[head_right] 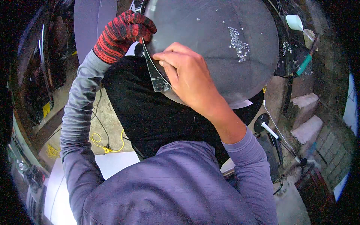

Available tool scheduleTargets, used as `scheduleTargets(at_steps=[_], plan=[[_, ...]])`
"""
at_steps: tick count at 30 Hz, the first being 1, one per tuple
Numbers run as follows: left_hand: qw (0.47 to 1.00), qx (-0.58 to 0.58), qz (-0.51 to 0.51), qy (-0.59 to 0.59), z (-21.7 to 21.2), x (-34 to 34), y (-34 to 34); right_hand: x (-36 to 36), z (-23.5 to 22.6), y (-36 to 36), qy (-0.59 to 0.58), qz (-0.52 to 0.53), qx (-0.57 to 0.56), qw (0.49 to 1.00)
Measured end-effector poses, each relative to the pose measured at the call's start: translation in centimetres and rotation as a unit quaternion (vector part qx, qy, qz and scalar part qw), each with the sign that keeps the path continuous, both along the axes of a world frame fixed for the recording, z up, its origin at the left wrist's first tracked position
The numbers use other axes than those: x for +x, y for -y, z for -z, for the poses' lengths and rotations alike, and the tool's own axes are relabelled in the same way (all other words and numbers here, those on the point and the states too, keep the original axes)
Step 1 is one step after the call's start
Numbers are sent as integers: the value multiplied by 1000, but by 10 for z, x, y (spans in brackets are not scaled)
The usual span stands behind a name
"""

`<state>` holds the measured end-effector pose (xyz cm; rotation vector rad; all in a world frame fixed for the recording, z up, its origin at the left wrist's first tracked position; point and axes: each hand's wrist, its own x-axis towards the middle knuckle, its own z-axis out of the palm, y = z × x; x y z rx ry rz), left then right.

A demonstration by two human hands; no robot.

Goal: The recorder trims excess vinyl film from a circular glass sign and uses a squeegee to smooth it down.

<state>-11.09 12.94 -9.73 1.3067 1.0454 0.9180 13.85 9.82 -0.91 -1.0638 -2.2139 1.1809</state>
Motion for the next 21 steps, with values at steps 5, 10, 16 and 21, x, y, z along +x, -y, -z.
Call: scheduleTargets(at_steps=[5, 10, 16, 21], plan=[[1000, -22, -19, 4, -4, 2, 7, -1, 0, 0, -6, -3, -18, 1000], [999, -42, -30, 6, -15, 6, 17, 0, 3, -1, -8, -5, 0, 1000], [997, -65, -45, 2, -28, 6, 23, -3, -1, 0, -2, -6, -1, 1000], [995, -82, -52, 0, -37, 20, 16, 6, 1, -3, -1, -7, -9, 1000]])
